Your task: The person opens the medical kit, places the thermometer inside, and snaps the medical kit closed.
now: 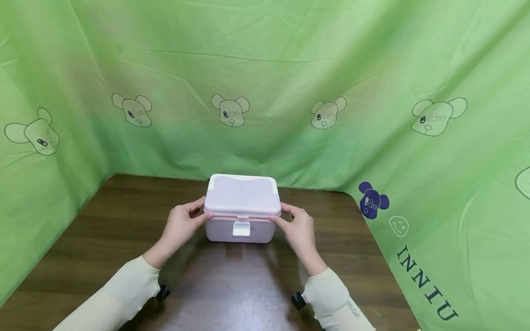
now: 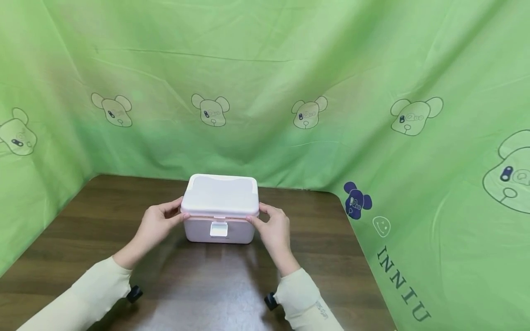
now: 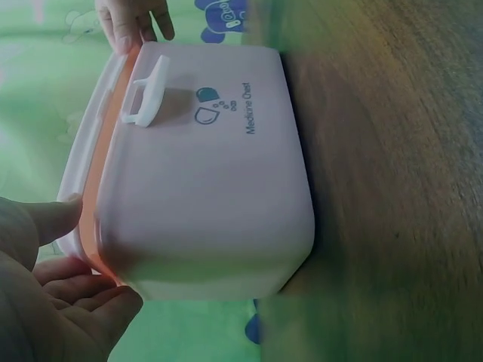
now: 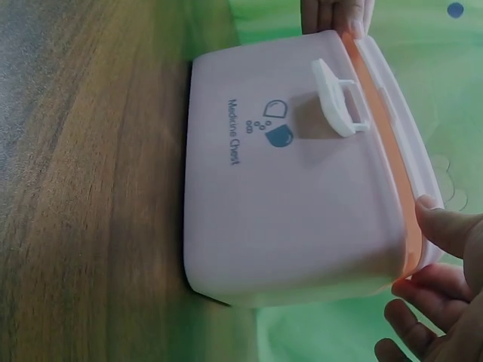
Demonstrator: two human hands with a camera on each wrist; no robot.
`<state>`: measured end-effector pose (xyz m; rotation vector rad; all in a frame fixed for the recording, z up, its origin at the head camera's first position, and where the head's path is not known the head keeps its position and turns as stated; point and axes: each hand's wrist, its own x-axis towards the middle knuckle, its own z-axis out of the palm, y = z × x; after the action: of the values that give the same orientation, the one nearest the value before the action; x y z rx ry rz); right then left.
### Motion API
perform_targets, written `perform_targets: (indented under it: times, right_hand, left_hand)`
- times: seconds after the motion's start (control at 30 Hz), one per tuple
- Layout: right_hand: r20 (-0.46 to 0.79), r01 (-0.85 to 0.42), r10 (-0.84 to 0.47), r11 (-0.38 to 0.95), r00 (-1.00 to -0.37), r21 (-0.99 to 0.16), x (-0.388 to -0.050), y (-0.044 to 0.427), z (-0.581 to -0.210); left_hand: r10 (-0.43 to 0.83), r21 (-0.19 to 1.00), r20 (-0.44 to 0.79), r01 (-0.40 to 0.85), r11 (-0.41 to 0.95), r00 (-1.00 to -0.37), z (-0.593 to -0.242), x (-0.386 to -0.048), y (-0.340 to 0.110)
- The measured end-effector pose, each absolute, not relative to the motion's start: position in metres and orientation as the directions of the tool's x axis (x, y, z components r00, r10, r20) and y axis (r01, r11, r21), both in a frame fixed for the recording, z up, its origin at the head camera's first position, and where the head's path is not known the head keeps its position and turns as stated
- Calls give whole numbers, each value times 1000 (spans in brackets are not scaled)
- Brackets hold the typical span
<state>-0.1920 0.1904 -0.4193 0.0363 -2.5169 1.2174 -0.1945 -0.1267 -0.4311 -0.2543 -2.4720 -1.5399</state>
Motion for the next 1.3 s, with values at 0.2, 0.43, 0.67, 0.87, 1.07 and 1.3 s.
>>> perform_targets:
  times: [0.2, 0.43, 0.67, 0.87, 1.07, 1.3]
  right_hand:
    - [316, -161, 152, 615, -937, -772, -199, 190, -425]
    - [324, -162, 168, 606, -931, -779, -203, 190, -431]
    - [340, -164, 194, 598, -920, -785, -204, 188, -438]
    - [348, -171, 234, 550, -908, -817, -201, 183, -442]
    - [368, -180, 262, 541, -892, -821, -200, 178, -443]
    - [362, -142, 332, 535, -871, -833, -195, 174, -450]
  left_hand:
    - [13, 882, 270, 253, 397, -963, -437, -202, -124]
    - [4, 902, 273, 257, 345, -962, -442, -207, -120]
    - [-11, 913, 279, 262, 313, -960, -450, -210, -118]
    - [0, 913, 281, 267, 308, -960, -455, -211, -117]
    - [18, 934, 234, 230, 272, -972, -459, -214, -116]
    - [39, 952, 181, 185, 244, -983, -467, -220, -112]
